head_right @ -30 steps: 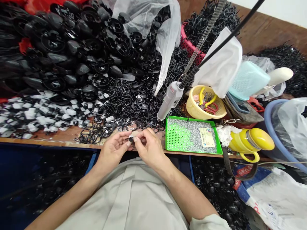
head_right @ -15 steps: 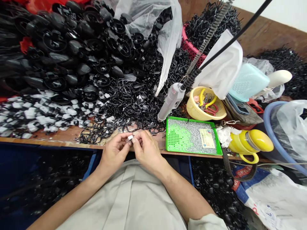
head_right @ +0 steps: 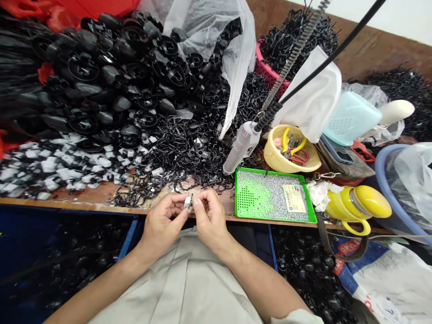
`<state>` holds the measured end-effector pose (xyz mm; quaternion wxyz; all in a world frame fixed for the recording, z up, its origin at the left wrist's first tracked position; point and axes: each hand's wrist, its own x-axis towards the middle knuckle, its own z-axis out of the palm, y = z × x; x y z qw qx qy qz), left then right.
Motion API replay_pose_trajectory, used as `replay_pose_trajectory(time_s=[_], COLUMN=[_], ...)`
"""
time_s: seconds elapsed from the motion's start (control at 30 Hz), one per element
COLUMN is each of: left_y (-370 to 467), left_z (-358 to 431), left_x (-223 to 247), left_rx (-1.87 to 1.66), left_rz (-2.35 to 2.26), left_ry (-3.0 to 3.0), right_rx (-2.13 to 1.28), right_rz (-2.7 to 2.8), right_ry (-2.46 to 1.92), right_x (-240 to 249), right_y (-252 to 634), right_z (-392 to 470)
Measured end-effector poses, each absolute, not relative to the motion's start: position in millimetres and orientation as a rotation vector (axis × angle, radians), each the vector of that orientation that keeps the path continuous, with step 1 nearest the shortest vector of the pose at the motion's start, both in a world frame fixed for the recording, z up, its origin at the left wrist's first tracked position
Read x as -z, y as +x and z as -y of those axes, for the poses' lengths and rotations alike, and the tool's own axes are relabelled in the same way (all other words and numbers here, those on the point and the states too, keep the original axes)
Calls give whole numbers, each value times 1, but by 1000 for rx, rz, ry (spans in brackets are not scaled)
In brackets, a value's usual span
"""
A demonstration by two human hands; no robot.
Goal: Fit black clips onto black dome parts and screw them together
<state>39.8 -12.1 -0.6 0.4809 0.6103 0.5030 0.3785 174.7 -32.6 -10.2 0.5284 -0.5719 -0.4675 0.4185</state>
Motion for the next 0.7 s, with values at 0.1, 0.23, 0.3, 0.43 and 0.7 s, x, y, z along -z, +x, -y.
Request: replay_pose_trajectory(time_s=[0.1, 0.23, 0.3, 0.43, 0.7], left_y=[35, 29, 27, 27, 31], left_z=[8, 1, -1, -1, -8], left_x=[1, -5, -11, -18, -5], left_rx=[-846, -730, -698, -664, -766], left_rz=[-1185, -1020, -964, -1023, -1063], left_ry=[1459, 1321, 1295, 1478, 1226], right_rx=[-930, -877, -939, -1040, -822], right_rz=[1321, 1675, 1808, 1755, 1690], right_ry=[-1372, -1262, -1201, -1237, -1191], right_x=[6, -10, -17, -16, -1], right_y=[184, 205, 214, 216, 203], right_z=[31, 23, 18, 11, 12])
